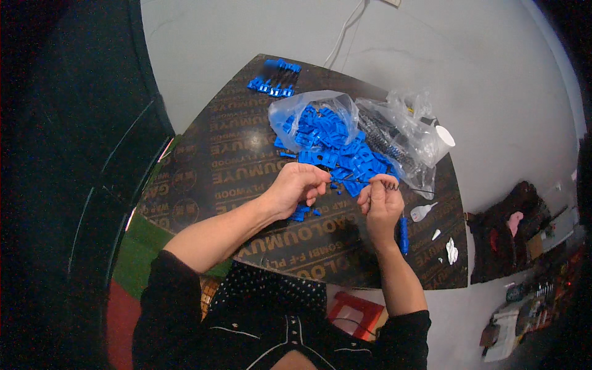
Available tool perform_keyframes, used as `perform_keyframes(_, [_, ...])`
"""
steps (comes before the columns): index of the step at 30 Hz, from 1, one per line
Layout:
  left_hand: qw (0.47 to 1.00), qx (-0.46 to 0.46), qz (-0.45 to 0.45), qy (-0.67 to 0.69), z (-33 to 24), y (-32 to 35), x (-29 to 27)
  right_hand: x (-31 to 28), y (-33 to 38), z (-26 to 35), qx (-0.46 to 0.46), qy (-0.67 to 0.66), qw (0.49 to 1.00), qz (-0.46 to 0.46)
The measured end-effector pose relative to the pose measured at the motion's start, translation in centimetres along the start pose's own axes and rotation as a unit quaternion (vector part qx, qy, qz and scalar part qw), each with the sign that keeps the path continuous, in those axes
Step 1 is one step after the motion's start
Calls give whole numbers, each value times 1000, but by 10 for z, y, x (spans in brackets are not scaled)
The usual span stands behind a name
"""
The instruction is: Apply glue to small blue plastic components and attach them to wires.
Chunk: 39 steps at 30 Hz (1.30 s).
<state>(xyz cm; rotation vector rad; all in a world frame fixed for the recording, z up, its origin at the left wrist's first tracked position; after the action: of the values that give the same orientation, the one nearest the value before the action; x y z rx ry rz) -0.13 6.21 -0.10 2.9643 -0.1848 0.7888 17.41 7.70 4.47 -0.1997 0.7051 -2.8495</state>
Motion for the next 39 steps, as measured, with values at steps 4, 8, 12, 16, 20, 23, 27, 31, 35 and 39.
perform_keyframes(4, [1000,-2,-7,1,-2,2,1,0,0,2,0,23,1000,-13])
perform_keyframes(8, [1000,0,4,-23,-1,1,1,-2,0,2,-5,20,1000,-8])
perform_keyframes(12, [1000,-5,-5,3,0,1,0,-4,0,0,2,29,1000,-11])
perform_keyframes(16, [1000,-2,-10,2,-2,3,1,-2,0,1,1,24,1000,-5])
perform_keyframes(20, [1000,-3,2,7,0,0,1,-1,0,1,14,1,1000,-4])
perform_keyframes(23, [1000,-7,-2,8,1,0,2,-1,0,3,25,23,999,-8])
perform_keyframes(27, [1000,-7,-15,0,-1,2,2,-3,-1,0,13,39,999,-3])
perform_keyframes(31, [1000,-3,-8,-2,0,2,1,-1,0,1,7,27,1000,3])
perform_keyframes(35, [1000,-3,-2,2,0,1,1,0,0,0,7,24,1000,2])
perform_keyframes(39, [1000,-7,-4,5,1,1,0,1,1,1,15,15,1000,3])
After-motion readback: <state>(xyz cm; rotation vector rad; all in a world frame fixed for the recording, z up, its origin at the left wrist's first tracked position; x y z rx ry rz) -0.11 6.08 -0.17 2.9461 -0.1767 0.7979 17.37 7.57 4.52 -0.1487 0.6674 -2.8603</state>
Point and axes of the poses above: each hand's wrist, its own y-axis away from the middle knuckle, its own x-axis out of the palm, z = x × y, the point moved 8 cm from there along -y, towards the middle knuckle
